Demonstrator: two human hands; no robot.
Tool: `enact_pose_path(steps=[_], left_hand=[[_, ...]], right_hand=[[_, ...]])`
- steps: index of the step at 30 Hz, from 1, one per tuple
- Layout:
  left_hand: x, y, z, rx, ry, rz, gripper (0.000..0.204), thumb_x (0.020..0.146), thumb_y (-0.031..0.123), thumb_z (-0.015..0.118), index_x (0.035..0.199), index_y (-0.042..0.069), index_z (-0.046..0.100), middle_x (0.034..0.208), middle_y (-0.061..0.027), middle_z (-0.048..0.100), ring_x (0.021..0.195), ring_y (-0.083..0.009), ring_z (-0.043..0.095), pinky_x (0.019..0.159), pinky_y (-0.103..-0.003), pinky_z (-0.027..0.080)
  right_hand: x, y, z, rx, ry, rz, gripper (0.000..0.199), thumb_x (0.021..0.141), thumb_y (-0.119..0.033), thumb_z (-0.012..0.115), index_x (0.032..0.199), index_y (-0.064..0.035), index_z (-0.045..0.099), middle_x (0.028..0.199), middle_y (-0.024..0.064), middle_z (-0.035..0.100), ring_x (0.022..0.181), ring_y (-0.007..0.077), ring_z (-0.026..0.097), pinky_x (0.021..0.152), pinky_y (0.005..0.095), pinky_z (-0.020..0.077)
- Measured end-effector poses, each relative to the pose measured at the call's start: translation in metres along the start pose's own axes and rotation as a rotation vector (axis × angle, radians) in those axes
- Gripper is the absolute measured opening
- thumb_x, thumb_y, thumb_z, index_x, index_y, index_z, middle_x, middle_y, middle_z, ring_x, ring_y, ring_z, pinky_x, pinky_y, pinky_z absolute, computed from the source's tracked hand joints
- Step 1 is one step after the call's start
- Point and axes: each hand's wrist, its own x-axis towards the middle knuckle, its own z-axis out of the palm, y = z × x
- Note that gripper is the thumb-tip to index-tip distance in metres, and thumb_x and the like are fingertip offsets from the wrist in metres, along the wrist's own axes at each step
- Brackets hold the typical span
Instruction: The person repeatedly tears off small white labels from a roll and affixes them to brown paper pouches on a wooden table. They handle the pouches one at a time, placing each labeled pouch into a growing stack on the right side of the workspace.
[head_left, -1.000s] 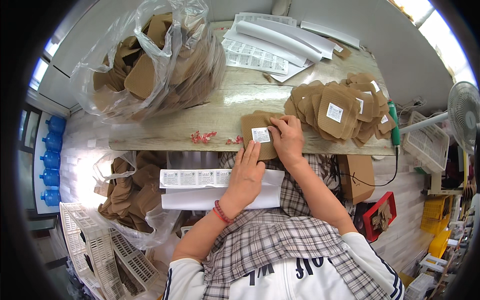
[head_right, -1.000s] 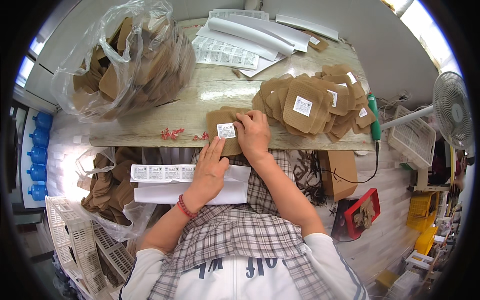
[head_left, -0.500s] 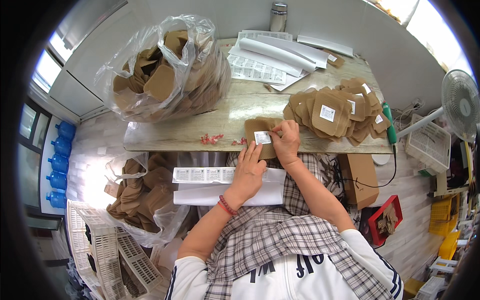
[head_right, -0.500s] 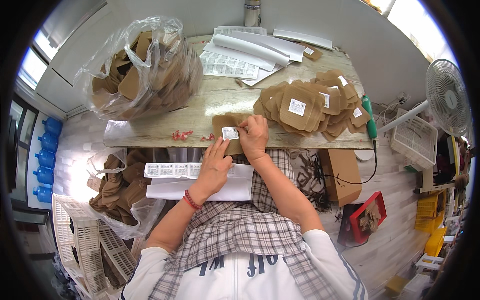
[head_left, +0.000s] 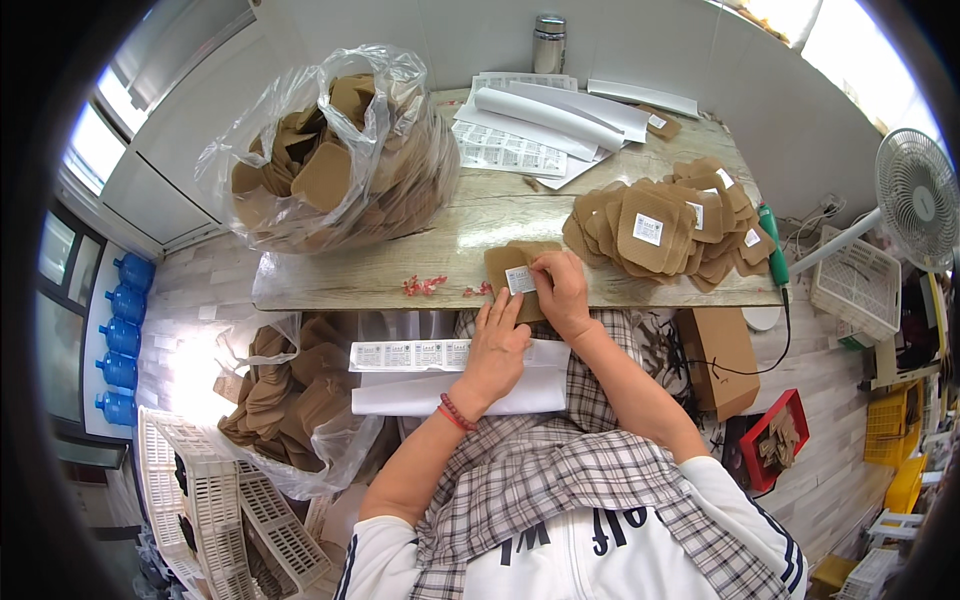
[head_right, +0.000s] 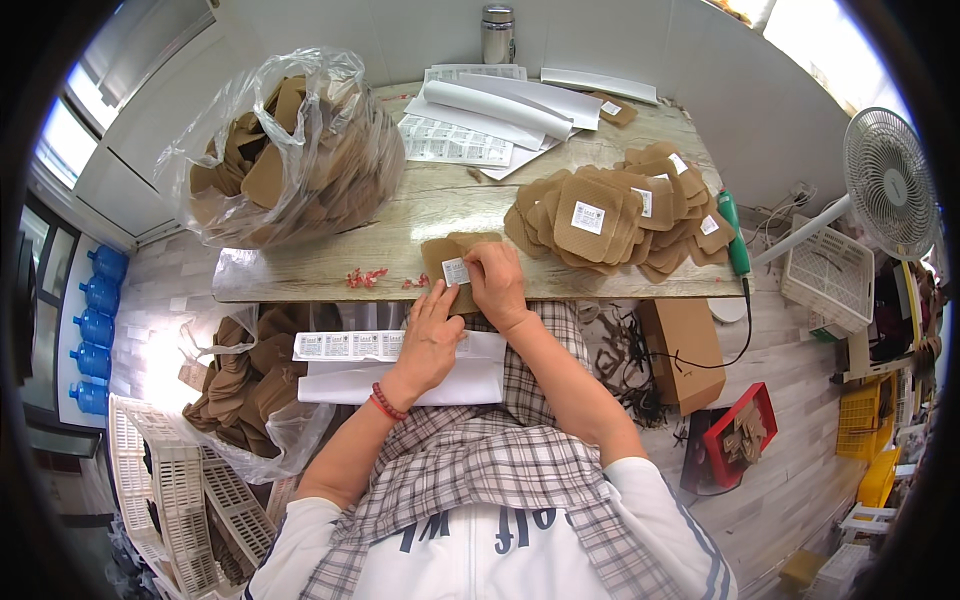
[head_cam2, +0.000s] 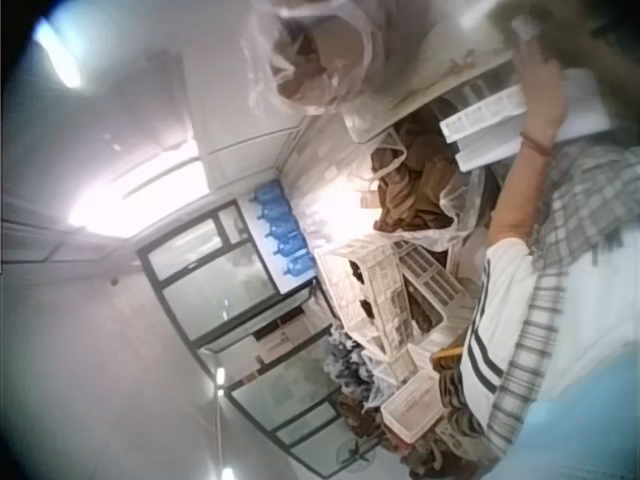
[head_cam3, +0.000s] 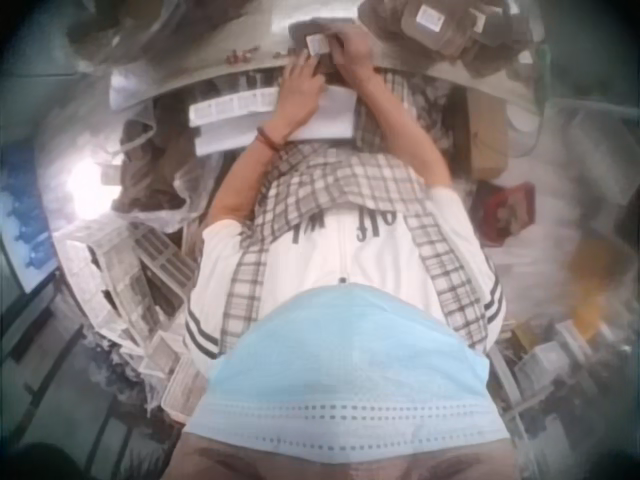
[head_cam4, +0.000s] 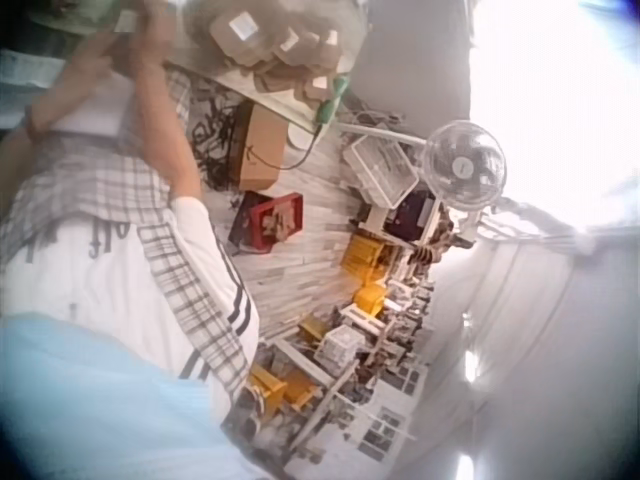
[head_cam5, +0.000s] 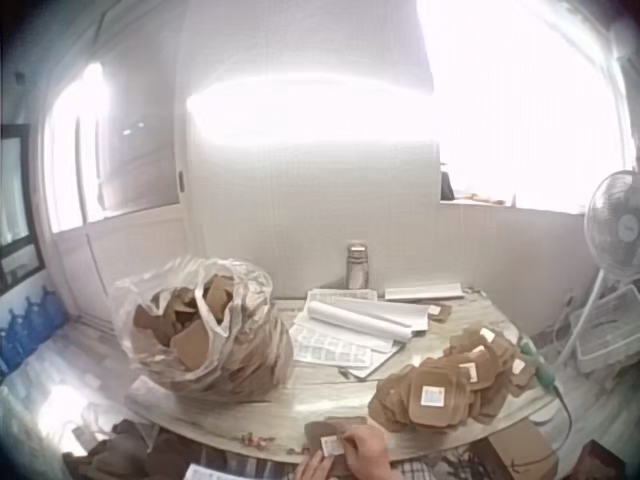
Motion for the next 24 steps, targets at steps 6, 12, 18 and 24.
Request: enact_pose_path(steps=[6,12,18,24], left_hand=[[-0.001,0.003,-0.001,-0.007,0.006,-0.020,0.011,0.090,0.009,0.062,0.086,-0.001,0.061,0.149,-0.0269,0.044,0.144,-0.0459,0.033,0.118,-0.056,0.026],[0.001,0.006,0.002,-0.012,0.005,-0.036,0.010,0.091,0.009,0.061,0.087,-0.001,0.061,0.149,-0.0279,0.042,0.144,-0.0462,0.033,0.117,-0.056,0.027],[0.001,0.001,0.003,-0.028,-0.012,-0.025,0.009,0.089,0.009,0.062,0.088,0.000,0.061,0.147,-0.0298,0.044,0.142,-0.0469,0.035,0.116,-0.056,0.027],[0.012,0.019,-0.013,-0.081,0.085,-0.008,0.009,0.087,0.011,0.066,0.085,0.002,0.062,0.099,-0.0142,0.059,0.100,-0.0339,0.056,0.090,-0.046,0.042]], right_hand=[[-0.001,0.003,-0.002,0.445,-0.072,0.568,0.029,0.090,0.000,0.067,0.115,0.0002,0.051,0.094,0.0103,0.068,0.081,0.0135,0.064,0.073,0.0296,0.0522],[0.001,0.022,0.006,0.472,-0.080,0.573,0.024,0.090,-0.006,0.068,0.109,0.0016,0.053,0.096,0.0156,0.069,0.085,0.0208,0.063,0.079,0.0343,0.0507],[0.030,-0.011,-0.040,0.179,0.002,0.427,0.015,0.096,-0.006,0.059,0.109,0.0004,0.054,0.098,0.0215,0.068,0.087,0.0296,0.067,0.078,0.0421,0.0523],[0.087,0.028,-0.126,-0.461,0.336,0.262,0.045,0.091,-0.007,0.068,0.134,-0.0017,0.055,0.121,0.0257,0.062,0.117,0.0412,0.058,0.101,0.0450,0.0456]])
